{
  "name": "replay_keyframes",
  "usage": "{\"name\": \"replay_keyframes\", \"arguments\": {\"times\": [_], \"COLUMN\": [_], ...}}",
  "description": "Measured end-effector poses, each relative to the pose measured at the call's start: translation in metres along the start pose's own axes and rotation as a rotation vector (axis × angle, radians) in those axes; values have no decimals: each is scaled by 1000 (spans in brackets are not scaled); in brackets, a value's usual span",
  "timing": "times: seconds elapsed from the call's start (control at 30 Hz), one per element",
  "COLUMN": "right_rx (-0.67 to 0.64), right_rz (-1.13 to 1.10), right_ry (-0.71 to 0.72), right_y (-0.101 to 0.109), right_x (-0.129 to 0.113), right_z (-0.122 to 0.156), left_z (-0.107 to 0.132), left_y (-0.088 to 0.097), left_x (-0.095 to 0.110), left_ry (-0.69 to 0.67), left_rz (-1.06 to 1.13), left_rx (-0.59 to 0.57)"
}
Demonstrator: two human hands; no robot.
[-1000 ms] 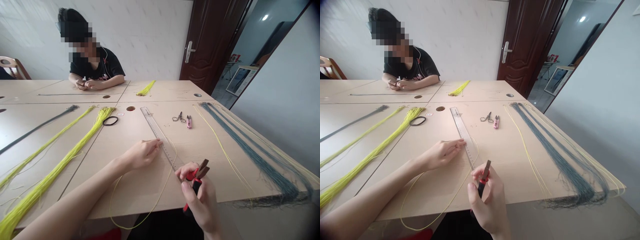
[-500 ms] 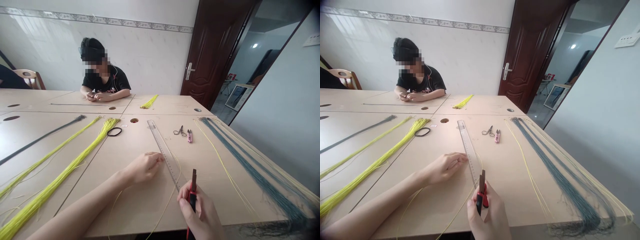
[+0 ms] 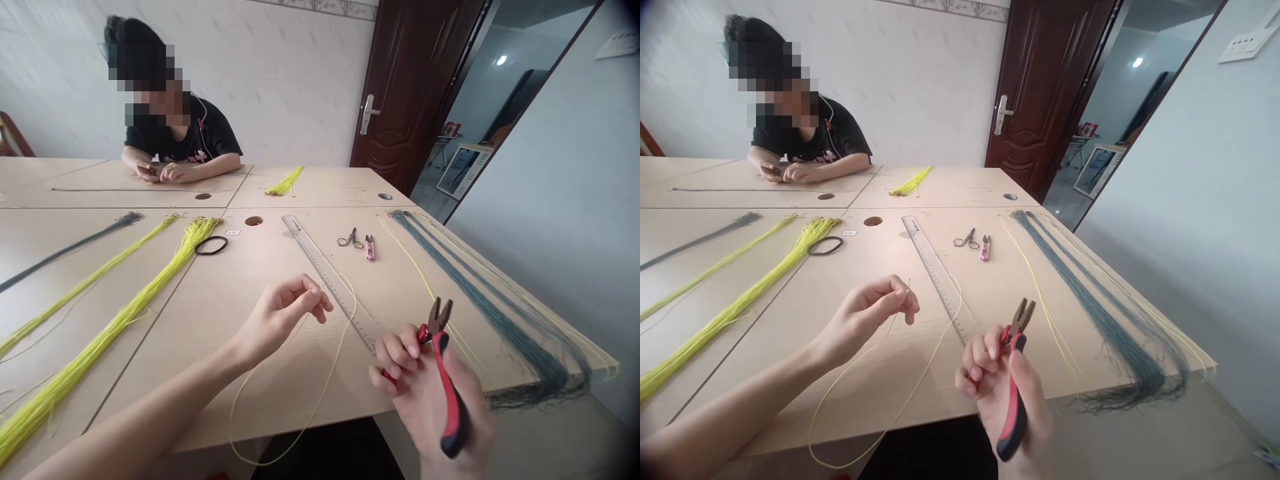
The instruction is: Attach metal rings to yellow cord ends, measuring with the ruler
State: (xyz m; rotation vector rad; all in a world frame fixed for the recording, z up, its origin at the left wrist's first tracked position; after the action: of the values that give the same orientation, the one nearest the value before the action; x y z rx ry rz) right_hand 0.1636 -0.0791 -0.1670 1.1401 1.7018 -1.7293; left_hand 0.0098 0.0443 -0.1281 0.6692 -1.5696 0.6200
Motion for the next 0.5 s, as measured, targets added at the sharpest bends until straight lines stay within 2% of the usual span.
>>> {"name": "replay_keyframes", "arguments": {"times": [0.07,0.13,0.17,0.23,0.37,0.43,0.5], "right_rx": [-72,-126,-133,-71,182,218,198], "right_rz": [-35,-46,-22,131,611,868,1126], "right_ry": [-139,-205,-172,3,337,409,469], "right_y": [-5,-14,-20,-29,-33,-28,-23], "right_x": [1,6,9,14,18,17,14], "right_z": [0,-1,-1,1,8,8,5], "left_z": [2,3,4,5,7,8,8], "left_y": [-2,-4,-4,-6,-6,-6,-6], "left_x": [1,2,3,3,1,1,0], "left_ry": [-10,-29,-38,-47,-49,-55,-61], "left_rz": [-24,-17,-3,22,58,70,76], "left_rx": [-26,-51,-60,-78,-118,-139,-163]}}
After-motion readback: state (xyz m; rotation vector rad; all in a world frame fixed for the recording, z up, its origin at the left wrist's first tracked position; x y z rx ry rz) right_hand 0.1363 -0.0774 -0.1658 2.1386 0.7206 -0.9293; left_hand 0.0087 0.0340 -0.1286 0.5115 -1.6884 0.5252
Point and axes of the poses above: each hand's wrist, its own z-axis away from the middle knuckle, its own y-axis out of the back of the hand, x = y × z, the point moved 2 cm from there along -z, towards the middle knuckle, and after that the axes turned 3 degrees about z, right-handed, at the moved point
